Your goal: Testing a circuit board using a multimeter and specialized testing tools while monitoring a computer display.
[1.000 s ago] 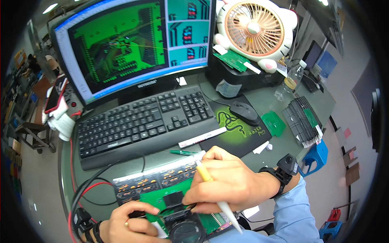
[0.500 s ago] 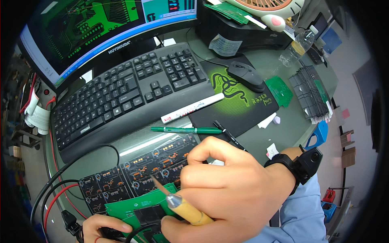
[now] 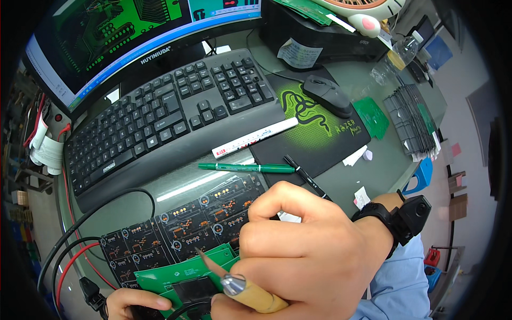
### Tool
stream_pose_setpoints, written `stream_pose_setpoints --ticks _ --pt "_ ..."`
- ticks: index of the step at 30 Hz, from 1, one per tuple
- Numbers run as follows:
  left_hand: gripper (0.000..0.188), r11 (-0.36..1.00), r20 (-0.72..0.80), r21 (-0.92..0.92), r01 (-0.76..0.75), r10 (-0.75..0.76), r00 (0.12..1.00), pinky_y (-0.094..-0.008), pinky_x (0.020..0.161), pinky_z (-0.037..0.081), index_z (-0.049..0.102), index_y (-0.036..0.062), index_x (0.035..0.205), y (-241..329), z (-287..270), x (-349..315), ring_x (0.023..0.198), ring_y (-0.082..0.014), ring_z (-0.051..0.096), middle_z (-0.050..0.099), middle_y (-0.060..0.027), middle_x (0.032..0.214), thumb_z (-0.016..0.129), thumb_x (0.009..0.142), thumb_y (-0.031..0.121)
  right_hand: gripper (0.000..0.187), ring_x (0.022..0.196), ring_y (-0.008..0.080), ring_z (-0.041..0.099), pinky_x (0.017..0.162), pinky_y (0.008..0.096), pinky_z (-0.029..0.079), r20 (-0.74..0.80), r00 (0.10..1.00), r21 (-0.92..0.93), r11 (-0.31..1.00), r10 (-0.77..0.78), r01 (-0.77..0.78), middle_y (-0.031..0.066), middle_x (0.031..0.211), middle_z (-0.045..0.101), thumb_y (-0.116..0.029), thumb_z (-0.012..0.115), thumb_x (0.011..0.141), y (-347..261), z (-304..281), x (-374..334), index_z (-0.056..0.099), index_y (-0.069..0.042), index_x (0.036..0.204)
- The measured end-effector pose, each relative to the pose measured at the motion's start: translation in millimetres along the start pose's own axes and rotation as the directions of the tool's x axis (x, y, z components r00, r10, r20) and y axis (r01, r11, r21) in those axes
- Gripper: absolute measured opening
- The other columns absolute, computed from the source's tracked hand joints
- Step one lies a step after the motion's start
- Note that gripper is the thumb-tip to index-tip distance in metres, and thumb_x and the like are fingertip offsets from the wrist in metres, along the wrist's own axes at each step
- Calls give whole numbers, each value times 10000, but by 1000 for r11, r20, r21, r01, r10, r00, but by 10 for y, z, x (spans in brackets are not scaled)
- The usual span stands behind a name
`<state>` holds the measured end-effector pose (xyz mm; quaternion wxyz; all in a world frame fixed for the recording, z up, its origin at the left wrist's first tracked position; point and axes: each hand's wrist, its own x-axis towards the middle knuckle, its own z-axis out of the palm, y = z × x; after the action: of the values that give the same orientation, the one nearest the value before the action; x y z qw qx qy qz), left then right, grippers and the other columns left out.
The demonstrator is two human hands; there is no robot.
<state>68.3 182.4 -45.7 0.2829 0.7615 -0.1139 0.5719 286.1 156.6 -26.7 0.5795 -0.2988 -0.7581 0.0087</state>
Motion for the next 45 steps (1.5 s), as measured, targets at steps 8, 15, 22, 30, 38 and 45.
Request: stream_pose_setpoints --ticks 8,15,22,30,38,45 --pt "397 978 341 -21 207 -187 921 -574 749 454 597 181 600 83 -271 204 554 -149 502 632 18 647 541 906 428 467 544 146 443 604 303 390 516 854 -30 998 59 -51 -39 665 471 -542 615 858 128 -466 211 712 -125 1044" --pt "434 956 463 11 294 -265 846 -560 832 460 591 167 636 101 -336 290 570 -155 523 658 1 680 477 971 418 429 542 189 563 540 305 363 340 844 601 594 416 -535 125 649 633 -372 681 904 48 -588 244 655 55 870" --pt "476 960 428 -6 281 -252 868 -576 845 455 600 155 647 108 -367 246 578 -162 539 660 -6 680 469 975 474 196 712 284 602 587 349 481 424 905 731 606 -43 -314 120 827 639 -138 647 931 165 -366 35 641 34 838" --pt "466 963 493 -8 270 -231 839 -592 843 456 613 150 669 77 -385 276 604 -173 564 652 -10 674 469 978 468 162 660 254 612 551 324 494 252 967 587 799 -25 -132 114 764 620 -95 705 878 126 -253 44 631 18 789" --pt "471 955 507 10 296 -260 822 -571 851 459 609 161 670 104 -396 287 604 -165 572 674 -1 702 463 973 491 193 613 259 633 516 310 517 502 865 623 689 11 -370 201 817 636 -62 602 946 165 -361 143 627 104 851" --pt "465 948 490 33 317 -292 821 -565 859 456 614 168 676 125 -388 279 600 -158 581 677 7 706 466 969 498 223 588 259 636 475 293 493 497 835 533 677 234 -507 188 755 633 -77 611 950 37 -345 66 582 90 806"
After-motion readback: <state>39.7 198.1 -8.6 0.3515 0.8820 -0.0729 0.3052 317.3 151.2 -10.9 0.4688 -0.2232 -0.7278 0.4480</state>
